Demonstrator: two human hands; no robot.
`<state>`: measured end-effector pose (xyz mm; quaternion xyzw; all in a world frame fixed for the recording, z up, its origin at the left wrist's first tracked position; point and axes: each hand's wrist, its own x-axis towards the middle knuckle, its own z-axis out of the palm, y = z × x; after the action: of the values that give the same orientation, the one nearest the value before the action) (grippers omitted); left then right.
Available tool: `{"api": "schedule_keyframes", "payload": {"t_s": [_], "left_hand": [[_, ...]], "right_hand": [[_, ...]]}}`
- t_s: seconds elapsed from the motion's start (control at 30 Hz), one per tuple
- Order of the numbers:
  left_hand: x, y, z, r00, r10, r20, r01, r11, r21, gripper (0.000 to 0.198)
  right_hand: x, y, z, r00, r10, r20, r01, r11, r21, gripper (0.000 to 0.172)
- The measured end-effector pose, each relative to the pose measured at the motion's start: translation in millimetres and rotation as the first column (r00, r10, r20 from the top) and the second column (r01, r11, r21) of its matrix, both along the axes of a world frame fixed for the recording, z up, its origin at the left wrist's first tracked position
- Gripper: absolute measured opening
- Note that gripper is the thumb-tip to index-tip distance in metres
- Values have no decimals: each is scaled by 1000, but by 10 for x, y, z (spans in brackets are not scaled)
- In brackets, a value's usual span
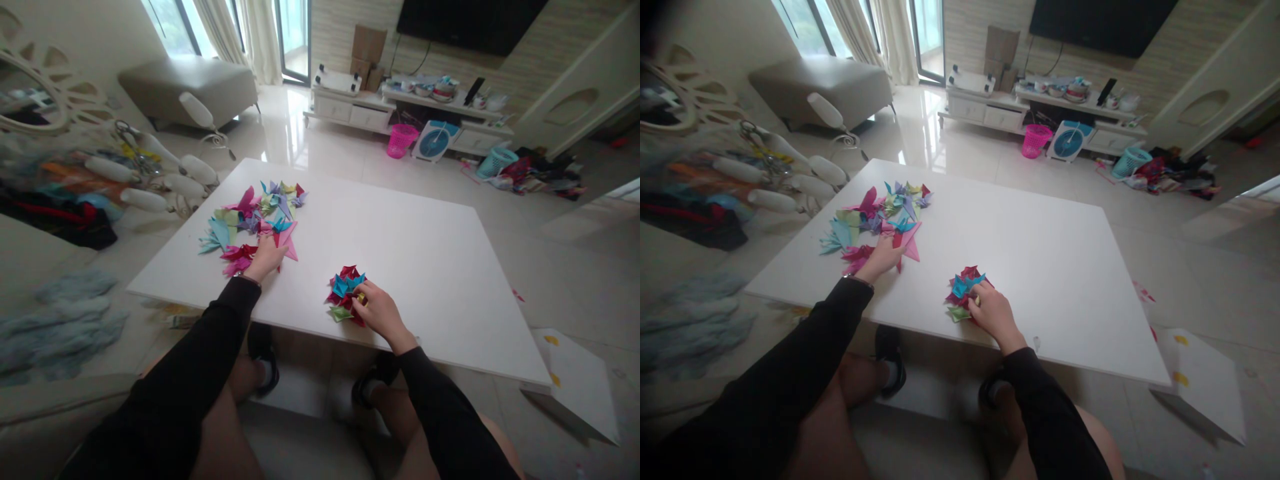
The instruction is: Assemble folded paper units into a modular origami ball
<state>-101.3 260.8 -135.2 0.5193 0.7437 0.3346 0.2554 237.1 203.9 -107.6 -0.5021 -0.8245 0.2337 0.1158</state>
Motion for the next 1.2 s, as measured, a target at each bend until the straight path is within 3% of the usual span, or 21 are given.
{"api": "schedule_keyframes", "payload": {"t_s": [0.13,0.27,0.37,0.43,0.5,0.57,0.67,0.73,0.8,1.0,1.2], "left_hand": [[275,-129,218,997,-9,-71,12,999,39,42],[642,-349,449,978,-204,-45,209,954,215,54],[797,-451,596,935,-345,81,307,903,299,55],[830,-474,671,873,-417,253,331,887,323,53],[833,-484,733,741,-470,480,353,881,316,50],[826,-503,788,544,-487,683,397,867,301,45],[814,-547,848,304,-467,831,453,838,305,43],[801,-563,859,236,-458,857,475,824,309,41],[784,-557,847,231,-454,861,497,816,297,39],[766,-466,769,294,-464,836,488,824,286,32],[869,-383,695,263,-430,863,449,847,285,24]], "right_hand": [[-34,14,29,1000,-8,-11,8,1000,19,7],[-121,45,63,996,-9,-87,12,999,39,8],[-227,73,42,973,-33,-230,42,999,32,13],[-316,94,11,924,-103,-368,99,995,-30,19],[-409,122,-15,828,-234,-510,172,971,-166,27],[-492,161,-15,653,-405,-640,214,909,-357,35],[-563,225,46,334,-609,-719,95,781,-617,39],[-574,252,112,207,-667,-716,-26,727,-686,40],[-570,257,176,151,-672,-725,-76,723,-686,40],[-542,211,235,103,-654,-749,-64,747,-662,29],[-482,226,180,6,-671,-742,-82,739,-669,22]]}}
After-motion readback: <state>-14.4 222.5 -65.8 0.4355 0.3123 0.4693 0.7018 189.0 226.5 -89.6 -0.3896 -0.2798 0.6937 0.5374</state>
